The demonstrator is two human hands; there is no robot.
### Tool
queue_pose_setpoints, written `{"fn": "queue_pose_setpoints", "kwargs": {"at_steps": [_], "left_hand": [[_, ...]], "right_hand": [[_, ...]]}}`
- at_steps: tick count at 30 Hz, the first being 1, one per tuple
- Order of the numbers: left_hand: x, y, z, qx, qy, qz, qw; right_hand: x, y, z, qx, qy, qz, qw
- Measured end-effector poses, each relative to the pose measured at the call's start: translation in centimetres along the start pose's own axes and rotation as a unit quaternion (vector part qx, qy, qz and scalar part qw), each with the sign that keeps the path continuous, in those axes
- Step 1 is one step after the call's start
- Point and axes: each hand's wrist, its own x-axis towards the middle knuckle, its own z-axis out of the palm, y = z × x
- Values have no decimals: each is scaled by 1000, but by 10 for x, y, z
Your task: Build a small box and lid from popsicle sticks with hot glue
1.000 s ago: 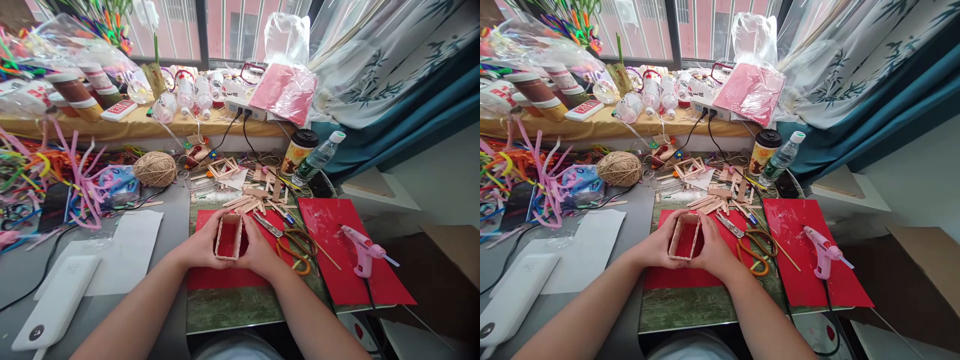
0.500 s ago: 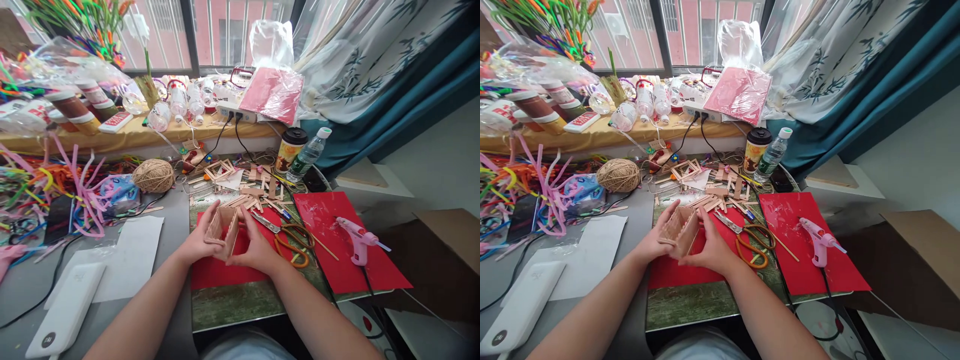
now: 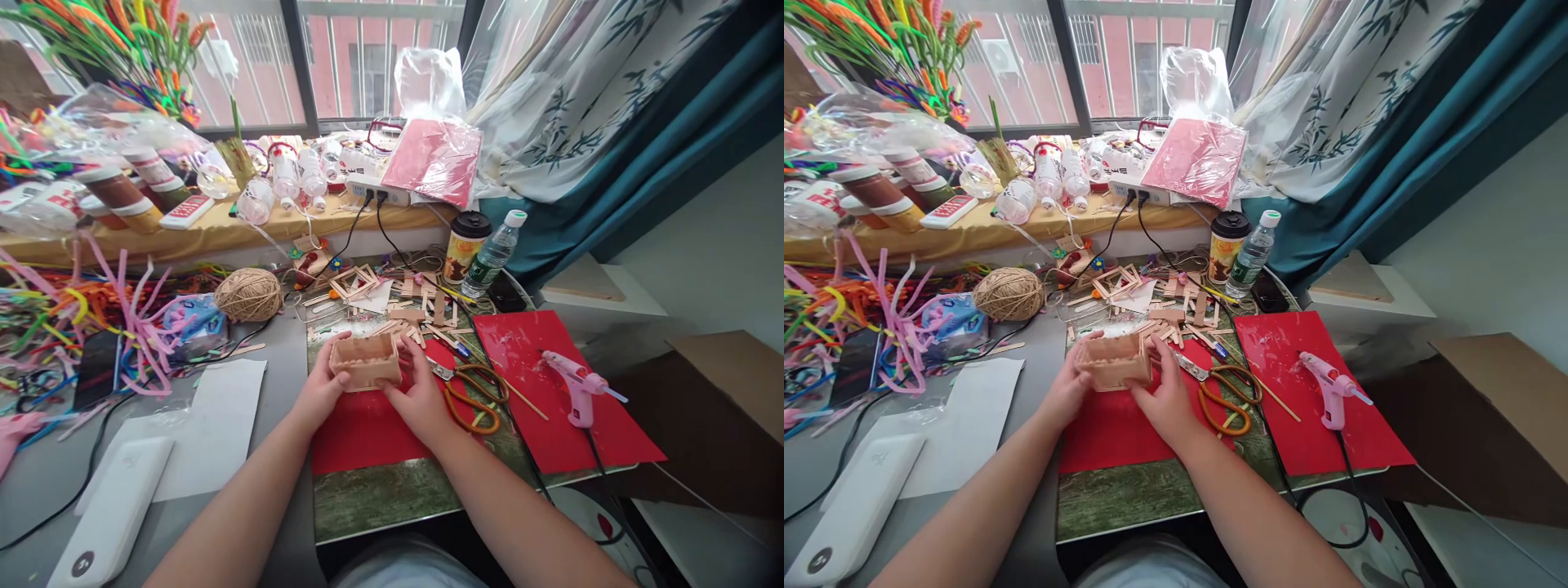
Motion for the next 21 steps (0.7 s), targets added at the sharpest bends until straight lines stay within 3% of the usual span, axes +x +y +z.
{"fn": "queue_pose_setpoints", "kwargs": {"at_steps": [4,7,11,17,21], "left_hand": [[-6,3,7,61,-34,9,998],[-7,3,15,32,-8,-1,999],[-7,2,27,29,88,12,996],[-12,-1,40,14,115,21,993],[-18,-8,49,41,173,6,984]], "right_hand": [[-6,-6,-1,-11,-56,12,998],[-8,-11,-1,33,-79,31,996],[-5,-7,5,84,-33,41,995],[-4,-5,12,41,-14,46,998],[-6,-5,13,32,39,48,998]]}}
